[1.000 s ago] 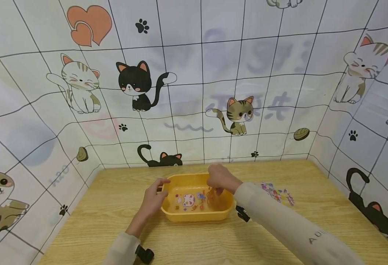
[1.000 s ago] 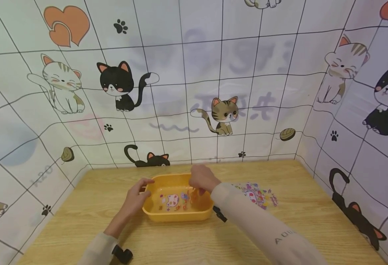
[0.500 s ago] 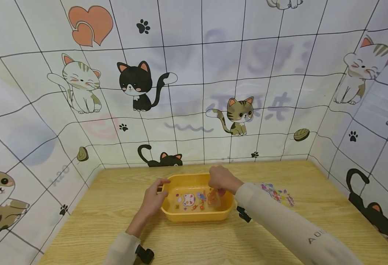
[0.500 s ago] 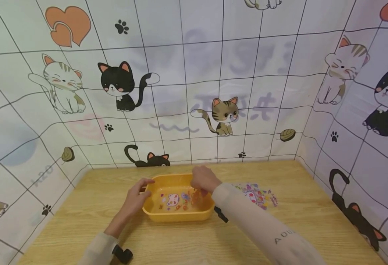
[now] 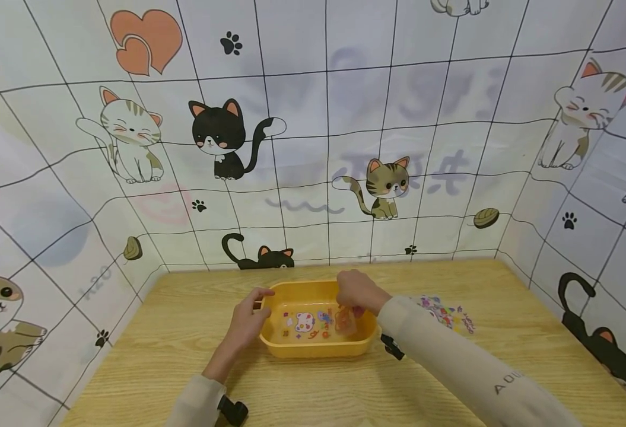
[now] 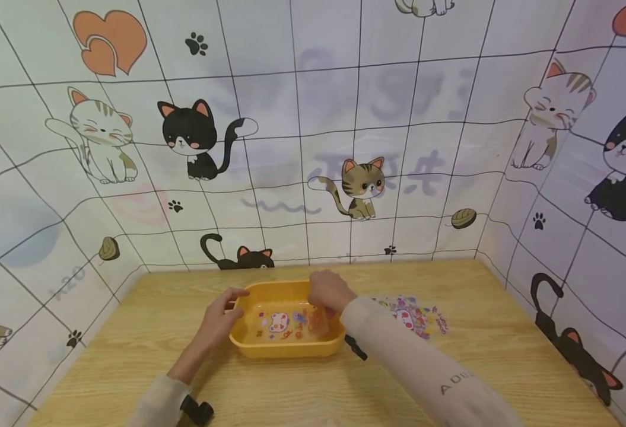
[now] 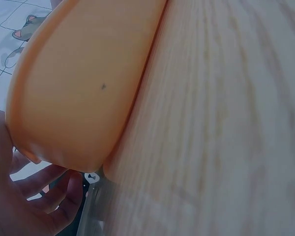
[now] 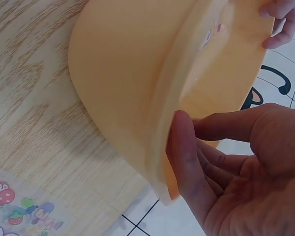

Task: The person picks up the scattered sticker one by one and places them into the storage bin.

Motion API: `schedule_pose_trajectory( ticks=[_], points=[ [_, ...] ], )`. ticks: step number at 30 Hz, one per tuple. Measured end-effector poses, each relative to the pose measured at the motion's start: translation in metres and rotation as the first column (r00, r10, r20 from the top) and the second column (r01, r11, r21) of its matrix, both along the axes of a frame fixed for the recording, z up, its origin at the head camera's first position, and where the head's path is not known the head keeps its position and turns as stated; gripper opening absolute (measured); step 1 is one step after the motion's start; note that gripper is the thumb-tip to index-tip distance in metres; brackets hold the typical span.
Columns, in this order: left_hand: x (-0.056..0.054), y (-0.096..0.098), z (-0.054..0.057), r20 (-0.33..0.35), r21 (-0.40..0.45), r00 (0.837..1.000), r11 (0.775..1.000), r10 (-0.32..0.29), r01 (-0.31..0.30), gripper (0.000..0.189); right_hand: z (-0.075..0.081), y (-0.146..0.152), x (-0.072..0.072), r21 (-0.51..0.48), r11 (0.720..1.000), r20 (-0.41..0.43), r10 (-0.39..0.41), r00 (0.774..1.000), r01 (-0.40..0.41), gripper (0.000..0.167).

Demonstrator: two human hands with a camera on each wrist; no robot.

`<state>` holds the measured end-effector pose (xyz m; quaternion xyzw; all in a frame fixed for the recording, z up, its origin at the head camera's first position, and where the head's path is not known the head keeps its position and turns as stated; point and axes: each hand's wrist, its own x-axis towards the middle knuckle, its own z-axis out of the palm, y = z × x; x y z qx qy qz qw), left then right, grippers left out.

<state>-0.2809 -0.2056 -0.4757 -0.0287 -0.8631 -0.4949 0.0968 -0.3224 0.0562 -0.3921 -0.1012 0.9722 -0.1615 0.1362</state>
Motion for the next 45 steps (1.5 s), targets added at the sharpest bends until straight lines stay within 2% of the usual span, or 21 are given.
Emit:
schedule_pose_trajectory(
  ticks=[12,26,37,45],
  points=[
    [-0.0016,-0.0009,-0.0017,0.004,-0.009,1.0,1.0,0.008,-0.008,0.037,-0.0068,-0.0007,-0.0032,0.001,1.0,0.003,0.004,1.0,-0.004,0.007],
    [-0.002,-0.0006,-0.0016,0.005,-0.006,1.0,1.0,0.0,0.0,0.037,-0.0056,0.0,-0.0034,0.025,1.0,-0.009,-0.01,1.0,0.01,0.006],
    [-0.0007,-0.0007,-0.0016,0.01,0.005,1.0,1.0,-0.005,0.005,0.037,-0.0061,0.0006,-0.0042,0.009,0.999,0.036,-0.034,0.999,0.034,0.007],
    [0.0001,0.0013,0.0,0.011,-0.007,1.0,1.0,-0.004,0.004,0.037,-0.0021,0.005,-0.0047,-0.006,1.0,0.055,-0.021,0.998,0.021,0.006]
  ],
)
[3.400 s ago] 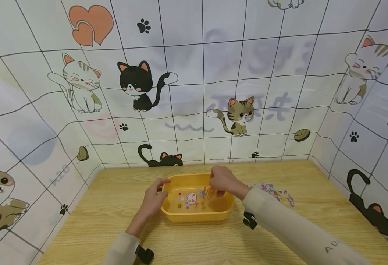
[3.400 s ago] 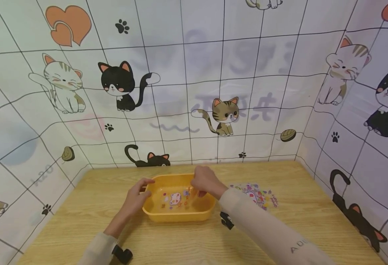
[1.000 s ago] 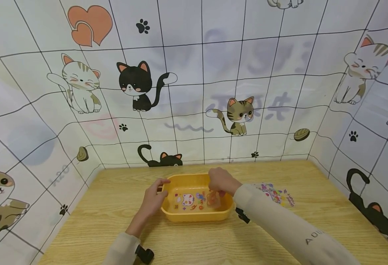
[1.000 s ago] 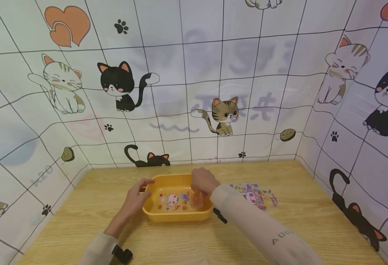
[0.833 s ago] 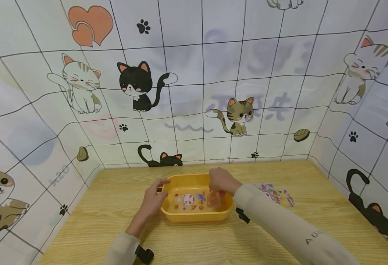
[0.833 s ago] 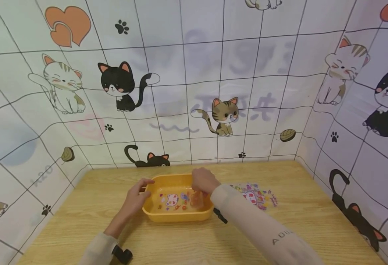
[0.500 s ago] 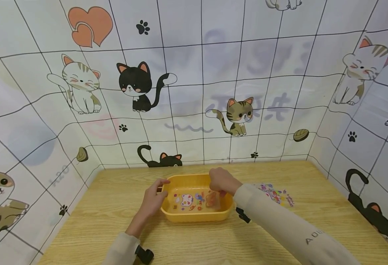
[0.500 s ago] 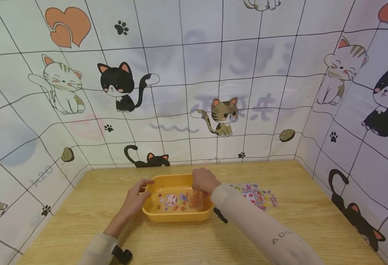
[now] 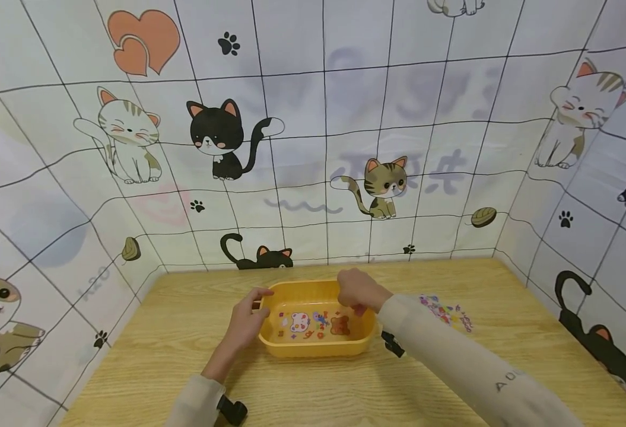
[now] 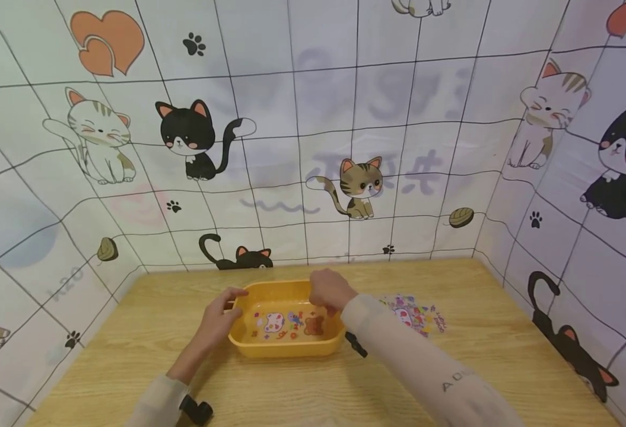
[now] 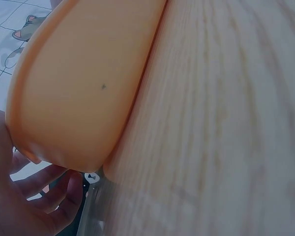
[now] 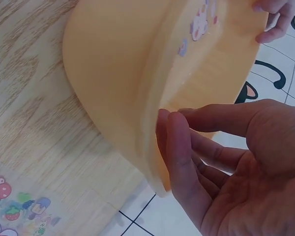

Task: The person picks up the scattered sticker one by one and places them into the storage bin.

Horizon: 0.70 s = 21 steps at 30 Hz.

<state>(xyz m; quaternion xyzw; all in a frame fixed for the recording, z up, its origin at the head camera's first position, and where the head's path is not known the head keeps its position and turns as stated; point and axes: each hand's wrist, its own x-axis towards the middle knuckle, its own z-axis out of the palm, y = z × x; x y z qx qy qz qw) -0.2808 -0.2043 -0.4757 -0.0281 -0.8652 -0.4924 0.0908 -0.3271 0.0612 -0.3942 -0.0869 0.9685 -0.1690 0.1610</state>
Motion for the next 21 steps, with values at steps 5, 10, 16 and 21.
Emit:
schedule_pose_trajectory(
  ticks=[5,10,16,21],
  points=[
    [0.0,-0.001,0.0,0.002,0.002,1.0,1.0,-0.003,0.003,0.037,0.009,0.005,0.005,-0.042,0.998,-0.02,0.049,0.999,-0.049,0.031],
    [0.0,-0.002,0.0,-0.003,0.004,1.0,1.0,0.001,0.0,0.038,0.021,0.015,0.018,-0.131,0.982,-0.07,0.129,0.989,-0.137,0.035],
    [0.0,-0.002,-0.002,-0.006,0.004,1.0,1.0,0.007,-0.007,0.038,0.034,0.031,0.032,-0.247,0.955,-0.09,0.146,0.985,-0.164,0.008],
    [0.001,-0.002,-0.001,-0.022,0.005,1.0,1.0,0.001,-0.001,0.038,0.044,0.05,0.04,-0.321,0.933,-0.113,0.134,0.985,-0.164,0.01]
  ],
)
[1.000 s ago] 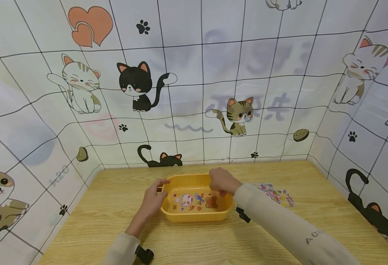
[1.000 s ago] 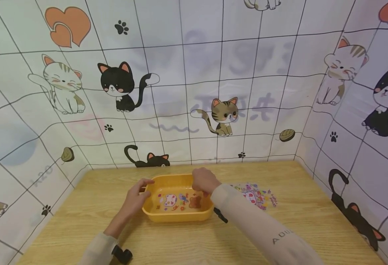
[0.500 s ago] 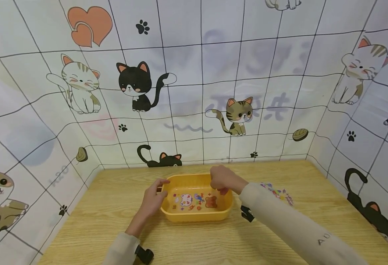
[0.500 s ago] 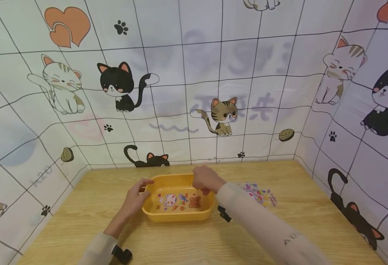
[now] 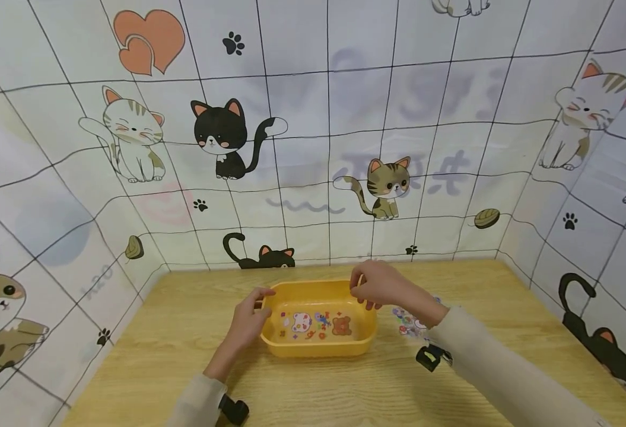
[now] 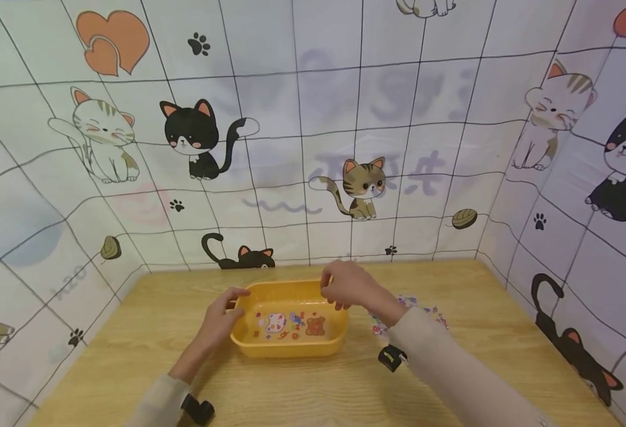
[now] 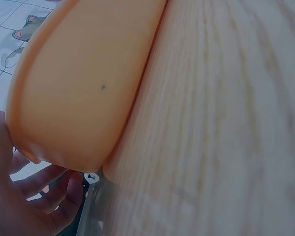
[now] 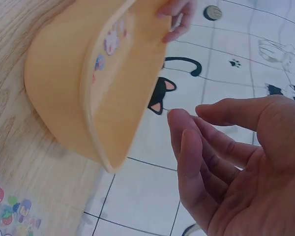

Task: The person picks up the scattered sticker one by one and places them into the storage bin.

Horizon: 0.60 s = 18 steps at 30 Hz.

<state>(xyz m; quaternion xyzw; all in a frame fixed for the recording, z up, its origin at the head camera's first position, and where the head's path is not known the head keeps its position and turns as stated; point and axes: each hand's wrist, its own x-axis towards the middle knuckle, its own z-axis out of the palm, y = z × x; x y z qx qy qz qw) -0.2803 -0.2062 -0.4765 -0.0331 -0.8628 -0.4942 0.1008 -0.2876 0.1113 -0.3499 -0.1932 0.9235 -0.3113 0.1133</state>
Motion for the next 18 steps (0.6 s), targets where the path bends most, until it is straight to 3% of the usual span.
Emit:
schedule_pose_trajectory(
  ticks=[7,18],
  points=[
    [0.0,0.002,0.001,0.0,-0.01,1.0,1.0,-0.005,0.005,0.037,0.004,0.04,0.004,-0.095,0.995,-0.022,-0.02,1.0,0.018,0.016],
    [0.0,0.0,0.001,0.006,-0.011,1.0,1.0,-0.002,0.002,0.037,-0.022,0.105,0.002,-0.232,0.965,0.014,-0.119,0.993,0.119,0.025]
  ],
)
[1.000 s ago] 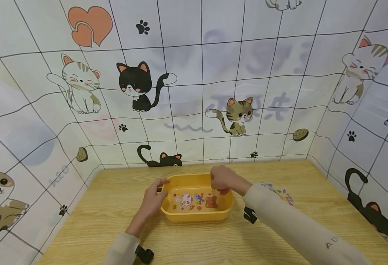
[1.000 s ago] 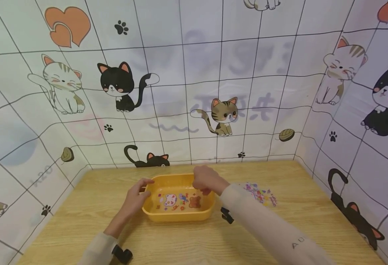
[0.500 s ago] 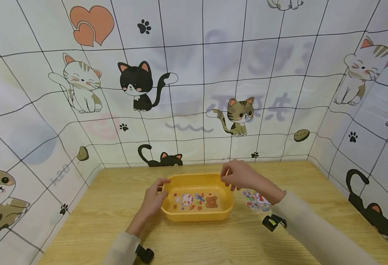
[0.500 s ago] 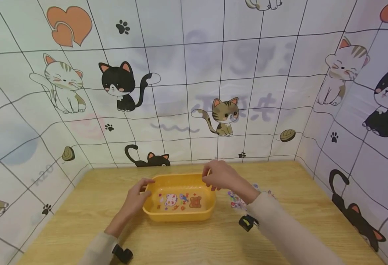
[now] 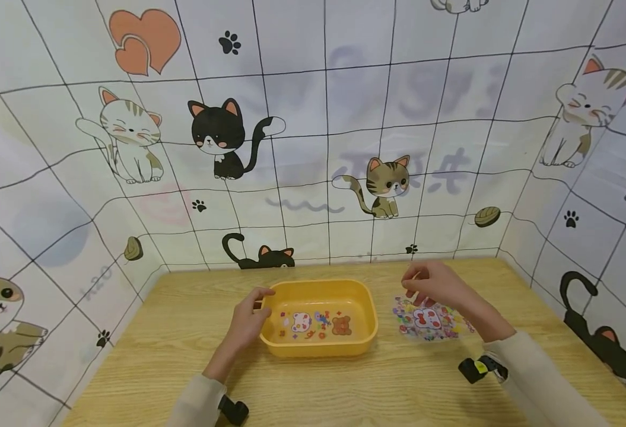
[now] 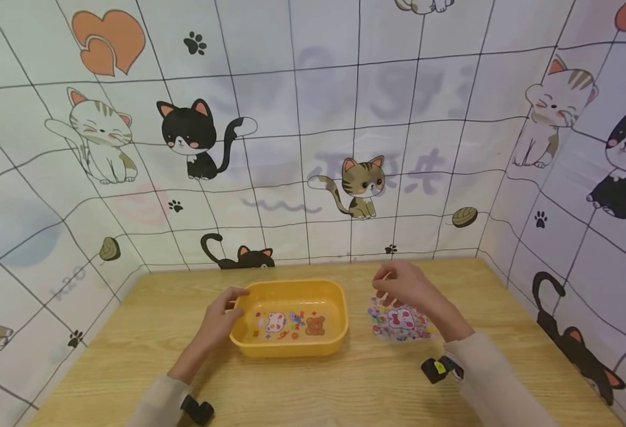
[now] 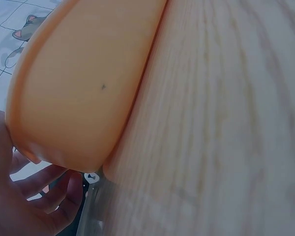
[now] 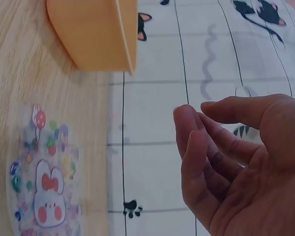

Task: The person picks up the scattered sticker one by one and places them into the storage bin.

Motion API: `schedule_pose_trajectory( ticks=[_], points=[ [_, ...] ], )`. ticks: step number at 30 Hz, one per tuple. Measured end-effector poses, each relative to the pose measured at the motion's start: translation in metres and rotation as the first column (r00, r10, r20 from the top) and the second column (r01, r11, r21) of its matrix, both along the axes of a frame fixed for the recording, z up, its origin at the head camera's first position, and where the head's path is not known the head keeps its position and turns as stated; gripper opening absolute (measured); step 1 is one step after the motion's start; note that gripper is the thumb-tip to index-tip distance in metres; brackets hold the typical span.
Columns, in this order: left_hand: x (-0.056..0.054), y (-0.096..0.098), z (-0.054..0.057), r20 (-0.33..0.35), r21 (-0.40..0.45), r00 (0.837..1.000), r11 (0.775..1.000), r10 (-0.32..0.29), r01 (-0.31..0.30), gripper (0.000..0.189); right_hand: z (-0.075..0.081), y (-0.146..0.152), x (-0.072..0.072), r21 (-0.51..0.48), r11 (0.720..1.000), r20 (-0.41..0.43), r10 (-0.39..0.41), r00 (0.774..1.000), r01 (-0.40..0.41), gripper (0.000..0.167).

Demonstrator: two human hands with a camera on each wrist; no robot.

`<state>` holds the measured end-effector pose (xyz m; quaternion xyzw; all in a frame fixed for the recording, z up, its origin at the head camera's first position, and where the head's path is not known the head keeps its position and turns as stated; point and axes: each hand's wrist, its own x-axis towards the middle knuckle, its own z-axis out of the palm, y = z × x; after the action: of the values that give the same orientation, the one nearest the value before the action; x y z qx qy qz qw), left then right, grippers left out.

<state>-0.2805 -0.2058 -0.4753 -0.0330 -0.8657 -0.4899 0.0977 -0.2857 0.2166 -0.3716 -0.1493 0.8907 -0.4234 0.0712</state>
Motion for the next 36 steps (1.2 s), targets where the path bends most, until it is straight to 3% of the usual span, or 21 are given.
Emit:
schedule_pose_trajectory(
  ticks=[9,15,20,27,36],
  points=[
    [0.0,0.0,0.0,-0.006,-0.002,1.0,1.0,0.005,-0.005,0.037,-0.017,0.038,0.001,-0.112,0.992,0.041,-0.053,0.998,0.058,0.036],
    [0.001,0.001,0.001,-0.009,0.001,1.0,1.0,0.0,0.0,0.037,-0.022,0.053,0.007,-0.082,0.988,0.048,-0.125,0.991,0.128,0.042],
    [0.001,0.001,0.0,-0.009,0.003,1.0,1.0,0.005,-0.005,0.036,-0.03,0.062,0.007,-0.087,0.987,0.061,-0.129,0.99,0.134,0.041],
    [0.0,0.001,0.0,-0.004,0.012,1.0,1.0,0.008,-0.008,0.036,-0.04,0.073,0.006,-0.079,0.989,0.021,-0.12,0.993,0.121,0.042],
    [0.001,0.002,-0.001,0.008,0.016,1.0,1.0,0.012,-0.012,0.037,-0.049,0.084,0.003,-0.021,0.981,-0.013,-0.195,0.981,0.195,0.041]
  ],
)
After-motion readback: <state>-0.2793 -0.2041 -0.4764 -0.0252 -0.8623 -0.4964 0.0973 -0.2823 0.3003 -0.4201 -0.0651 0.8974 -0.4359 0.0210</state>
